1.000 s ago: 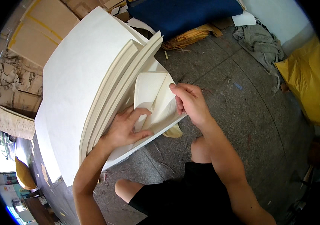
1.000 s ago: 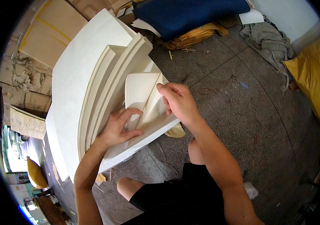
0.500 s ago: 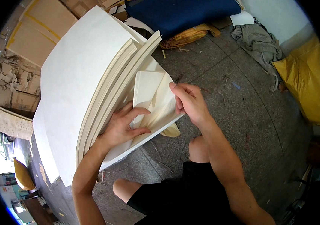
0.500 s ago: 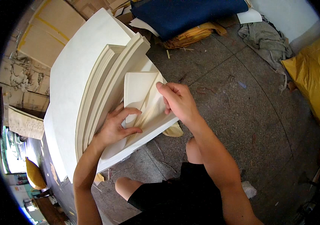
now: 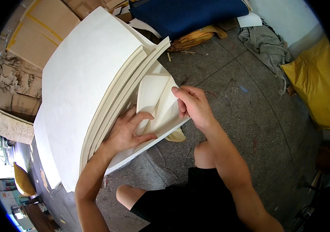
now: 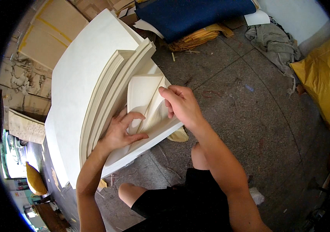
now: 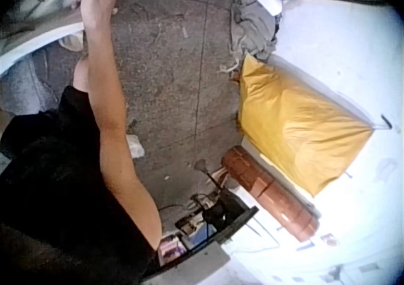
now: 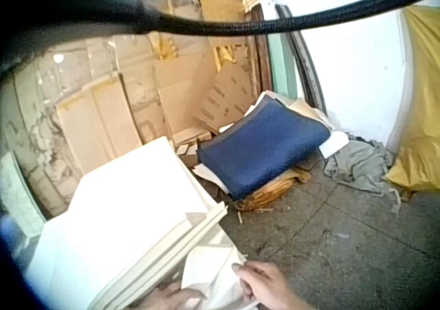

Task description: The person sits on the floor and repeatedly flips through a stack of large white sheets, separating them by hand. The person lifts the stack, moves it to a different spot, and continues the repetitive flipping action.

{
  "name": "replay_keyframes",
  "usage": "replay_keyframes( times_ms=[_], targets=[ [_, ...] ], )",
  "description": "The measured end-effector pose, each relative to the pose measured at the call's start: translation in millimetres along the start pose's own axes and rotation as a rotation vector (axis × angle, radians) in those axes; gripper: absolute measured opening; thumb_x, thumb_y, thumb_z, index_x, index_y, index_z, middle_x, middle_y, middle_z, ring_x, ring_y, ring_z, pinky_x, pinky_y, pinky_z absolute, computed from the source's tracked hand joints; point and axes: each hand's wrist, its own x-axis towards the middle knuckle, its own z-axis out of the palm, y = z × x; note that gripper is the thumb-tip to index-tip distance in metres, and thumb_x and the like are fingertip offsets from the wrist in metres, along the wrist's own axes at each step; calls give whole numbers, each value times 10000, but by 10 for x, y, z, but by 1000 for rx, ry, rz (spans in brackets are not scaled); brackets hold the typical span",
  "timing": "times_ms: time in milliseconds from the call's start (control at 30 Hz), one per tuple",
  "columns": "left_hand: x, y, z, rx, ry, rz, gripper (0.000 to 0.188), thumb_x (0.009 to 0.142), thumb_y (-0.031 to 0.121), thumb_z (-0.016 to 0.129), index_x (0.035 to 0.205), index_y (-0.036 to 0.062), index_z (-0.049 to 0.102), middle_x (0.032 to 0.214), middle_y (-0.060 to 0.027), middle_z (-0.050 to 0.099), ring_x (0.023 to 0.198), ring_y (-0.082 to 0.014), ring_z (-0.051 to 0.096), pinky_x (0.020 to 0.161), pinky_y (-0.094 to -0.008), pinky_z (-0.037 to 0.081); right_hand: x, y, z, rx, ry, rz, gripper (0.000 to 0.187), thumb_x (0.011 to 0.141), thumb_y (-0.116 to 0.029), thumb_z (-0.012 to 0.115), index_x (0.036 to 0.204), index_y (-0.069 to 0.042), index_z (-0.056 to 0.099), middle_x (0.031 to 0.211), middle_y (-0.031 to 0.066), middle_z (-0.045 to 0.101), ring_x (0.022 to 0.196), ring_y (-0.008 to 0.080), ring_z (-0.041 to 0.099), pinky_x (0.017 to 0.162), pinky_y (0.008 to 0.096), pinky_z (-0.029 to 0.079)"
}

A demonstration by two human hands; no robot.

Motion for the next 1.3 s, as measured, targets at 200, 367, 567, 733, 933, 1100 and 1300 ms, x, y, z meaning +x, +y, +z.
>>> replay_keyframes(
  times_ms=[200, 367, 567, 733, 933, 1100, 1300],
  targets=[
    [20, -66, 16, -103, -12, 19, 595, 698, 291, 925, 1208, 173, 643, 1300, -173, 593, 1171, -368, 615, 1002, -422, 494, 13, 50, -49, -5, -9, -13, 432, 979, -361, 639, 647, -106, 534, 558, -17, 494, 479, 94, 483, 469, 264, 339],
    [21, 18, -48, -106, 1, -56, 471, 846, 186, 799, 1287, 169, 633, 1294, -189, 591, 1124, -371, 630, 988, -426, 501, -59, 32, 7, -42, 33, -89, 439, 985, -357, 638, 659, -77, 545, 562, -10, 498, 483, 89, 488, 469, 273, 402],
    [11, -135, -16, -71, -116, 82, 447, 875, 171, 747, 1298, 173, 600, 1288, -201, 590, 1095, -378, 627, 959, -445, 490, 25, 60, -18, -24, -9, -44, 445, 984, -362, 638, 646, -96, 526, 576, -20, 485, 501, 96, 481, 486, 270, 345],
    [13, -15, 40, -22, 4, 15, 480, 765, 351, 869, 1160, 197, 642, 1197, -131, 574, 1063, -336, 622, 896, -432, 515, 11, 8, 0, 26, -12, -24, 434, 986, -354, 633, 648, -103, 527, 566, -20, 483, 484, 90, 470, 469, 258, 306],
    [39, -26, 13, -98, -3, 37, 530, 761, 274, 878, 1230, 196, 646, 1271, -150, 586, 1142, -353, 615, 962, -446, 506, 21, 77, -70, 23, -23, -46, 441, 979, -372, 645, 655, -93, 536, 569, -16, 493, 488, 90, 485, 465, 263, 343],
    [46, -22, 61, 54, 150, 96, 505, 843, 270, 791, 1313, 250, 607, 1237, -137, 573, 1064, -337, 622, 922, -451, 515, -7, 146, 2, -580, 104, -361, 446, 944, -388, 696, 665, -65, 566, 575, -4, 518, 500, 94, 506, 474, 264, 407],
    [17, -62, 32, -26, -14, 73, 429, 845, 337, 798, 1214, 221, 613, 1182, -147, 584, 1042, -368, 617, 901, -455, 506, 30, 95, 5, 2, -7, -97, 401, 988, -287, 651, 673, -57, 556, 573, -10, 508, 497, 73, 487, 449, 268, 383]
  ],
)
